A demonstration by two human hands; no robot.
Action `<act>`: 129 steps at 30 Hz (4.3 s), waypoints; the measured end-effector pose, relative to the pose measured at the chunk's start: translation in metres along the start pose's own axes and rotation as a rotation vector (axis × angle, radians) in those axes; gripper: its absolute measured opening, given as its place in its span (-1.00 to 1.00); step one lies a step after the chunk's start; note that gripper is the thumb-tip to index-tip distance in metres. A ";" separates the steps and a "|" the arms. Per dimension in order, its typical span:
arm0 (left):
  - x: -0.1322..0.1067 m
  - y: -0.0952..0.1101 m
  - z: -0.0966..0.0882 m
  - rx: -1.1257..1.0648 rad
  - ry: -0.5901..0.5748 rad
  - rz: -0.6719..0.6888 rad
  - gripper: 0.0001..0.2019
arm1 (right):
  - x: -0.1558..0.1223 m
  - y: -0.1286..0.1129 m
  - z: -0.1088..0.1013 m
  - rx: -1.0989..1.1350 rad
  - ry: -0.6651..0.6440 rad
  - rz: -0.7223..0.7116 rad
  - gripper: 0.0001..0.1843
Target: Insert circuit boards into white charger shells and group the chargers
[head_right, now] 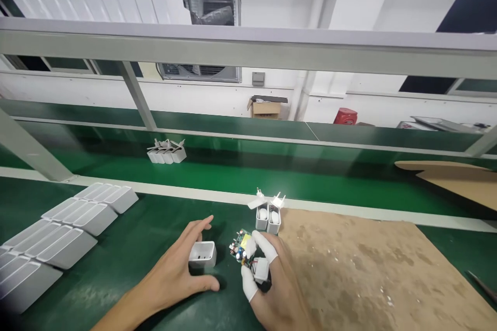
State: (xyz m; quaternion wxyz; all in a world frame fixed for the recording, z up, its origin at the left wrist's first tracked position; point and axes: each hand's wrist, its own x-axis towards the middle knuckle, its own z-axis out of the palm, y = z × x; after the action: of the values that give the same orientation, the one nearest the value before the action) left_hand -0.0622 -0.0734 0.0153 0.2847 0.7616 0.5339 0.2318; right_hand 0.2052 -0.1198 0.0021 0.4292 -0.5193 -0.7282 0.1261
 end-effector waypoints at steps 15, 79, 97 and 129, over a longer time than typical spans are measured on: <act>0.004 0.012 0.010 -0.039 0.004 0.334 -0.28 | 0.001 -0.023 -0.004 0.089 0.038 -0.255 -0.28; -0.005 0.016 0.019 -0.525 -0.131 0.081 -0.18 | -0.001 -0.004 0.006 0.089 -0.105 -0.192 -0.58; -0.013 0.010 0.016 -0.466 -0.041 0.204 0.13 | 0.025 -0.016 0.013 0.139 -0.138 -0.417 -0.53; -0.004 0.021 0.014 -0.249 0.119 0.324 -0.64 | 0.015 -0.011 0.020 0.013 -0.279 -0.289 -0.52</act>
State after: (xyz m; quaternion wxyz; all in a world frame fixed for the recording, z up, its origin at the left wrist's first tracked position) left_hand -0.0400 -0.0850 0.0188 0.3035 0.7815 0.3877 0.3832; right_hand 0.1817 -0.1063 0.0049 0.3412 -0.3841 -0.8466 0.1389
